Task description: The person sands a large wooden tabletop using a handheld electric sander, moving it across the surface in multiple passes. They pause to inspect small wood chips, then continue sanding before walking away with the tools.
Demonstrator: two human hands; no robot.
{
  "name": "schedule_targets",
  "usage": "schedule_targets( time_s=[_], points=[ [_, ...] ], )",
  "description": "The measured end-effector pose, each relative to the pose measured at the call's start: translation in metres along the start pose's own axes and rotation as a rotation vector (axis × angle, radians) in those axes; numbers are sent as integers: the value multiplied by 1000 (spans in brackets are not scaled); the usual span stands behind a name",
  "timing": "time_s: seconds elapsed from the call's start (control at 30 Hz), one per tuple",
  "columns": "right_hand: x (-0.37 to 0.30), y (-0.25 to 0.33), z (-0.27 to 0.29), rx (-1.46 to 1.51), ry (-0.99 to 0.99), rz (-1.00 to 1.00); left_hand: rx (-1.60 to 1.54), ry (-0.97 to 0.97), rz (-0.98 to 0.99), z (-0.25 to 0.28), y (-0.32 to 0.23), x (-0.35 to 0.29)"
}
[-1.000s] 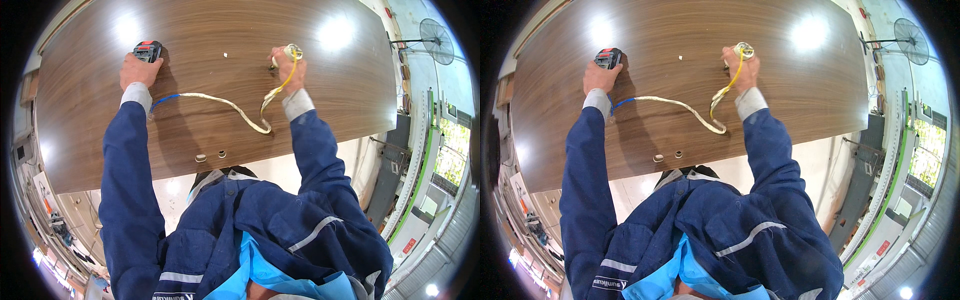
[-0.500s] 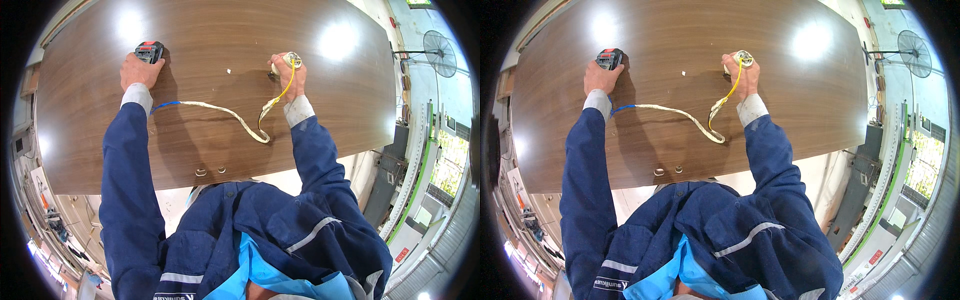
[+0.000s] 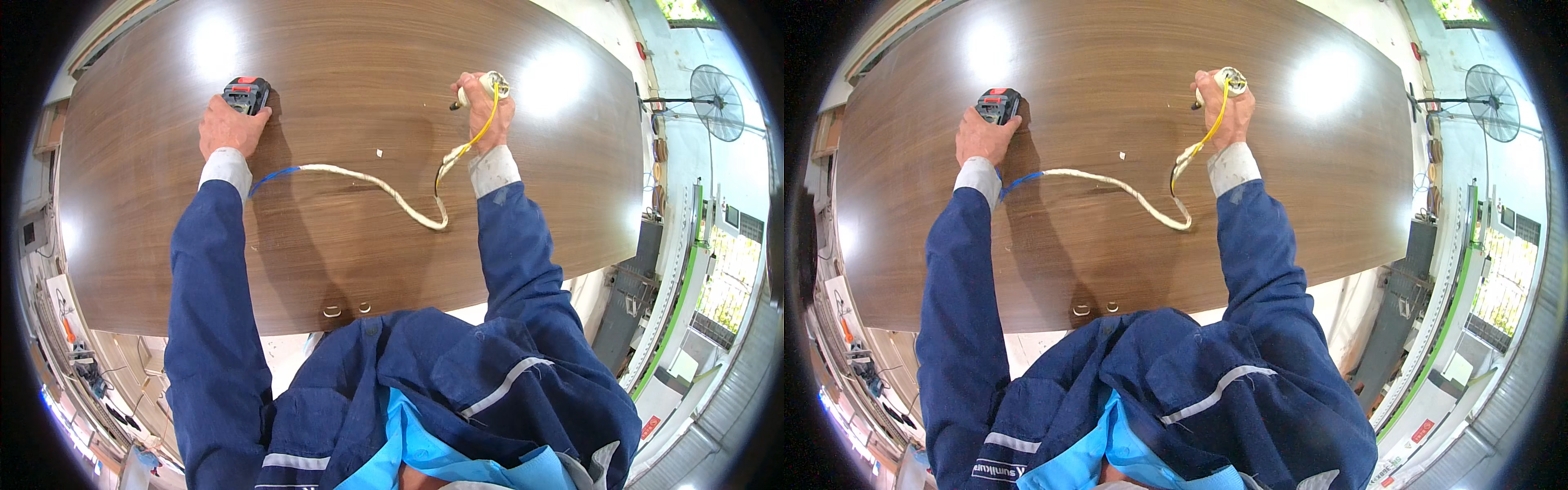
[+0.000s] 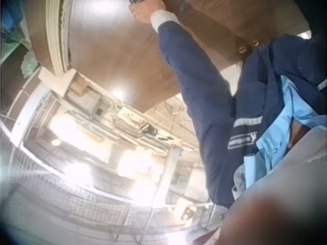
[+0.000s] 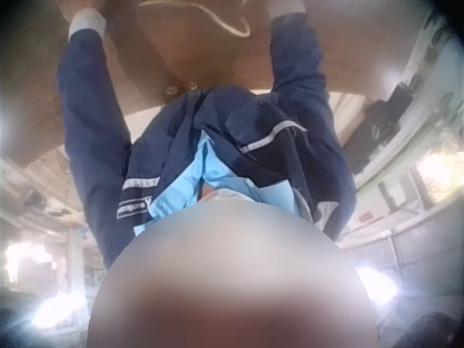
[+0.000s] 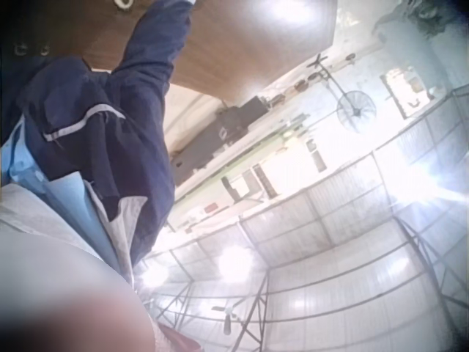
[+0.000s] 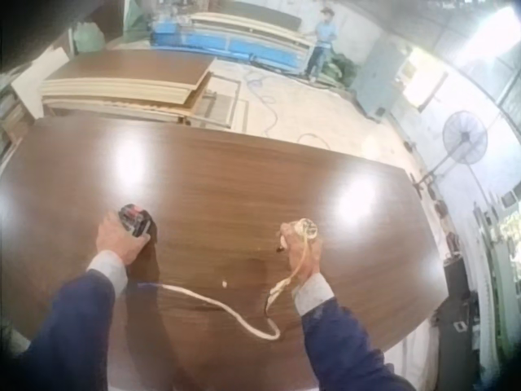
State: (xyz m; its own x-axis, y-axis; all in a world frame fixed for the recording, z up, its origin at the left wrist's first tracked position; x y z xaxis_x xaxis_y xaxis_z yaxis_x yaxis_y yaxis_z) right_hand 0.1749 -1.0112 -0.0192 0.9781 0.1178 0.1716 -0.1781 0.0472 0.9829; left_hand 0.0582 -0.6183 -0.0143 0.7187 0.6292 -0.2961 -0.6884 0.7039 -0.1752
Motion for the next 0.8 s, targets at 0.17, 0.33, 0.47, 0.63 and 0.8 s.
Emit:
schedule_targets(
  time_s=[0.17,0.33,0.47,0.63,0.8],
  points=[
    [8,-17,-10,16,28,-273,21,-8,-1,1,-6,16],
    [34,-17,-9,2,45,-72,25,-22,-4,3,-11,30],
    [42,-20,-17,-34,-21,-151,10,-19,-9,7,-16,41],
    [59,-14,-20,2,-21,-102,13,-19,9,8,-18,51],
    [77,-25,-24,-67,23,-193,10,-9,-2,11,-20,59]
  ],
)
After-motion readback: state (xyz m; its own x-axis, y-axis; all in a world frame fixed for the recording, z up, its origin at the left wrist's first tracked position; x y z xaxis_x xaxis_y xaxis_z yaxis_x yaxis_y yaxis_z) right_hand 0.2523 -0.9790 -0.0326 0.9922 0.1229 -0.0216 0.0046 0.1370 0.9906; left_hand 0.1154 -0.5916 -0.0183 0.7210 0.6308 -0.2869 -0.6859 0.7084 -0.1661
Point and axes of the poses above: each hand's wrist, its own x-axis towards the middle knuckle, its own z-axis out of the back of the hand, y = z × x, the point moved 3 cm from there along x, towards the middle knuckle, and after that the axes turned 9 degrees about y, right-handed, at the moved point
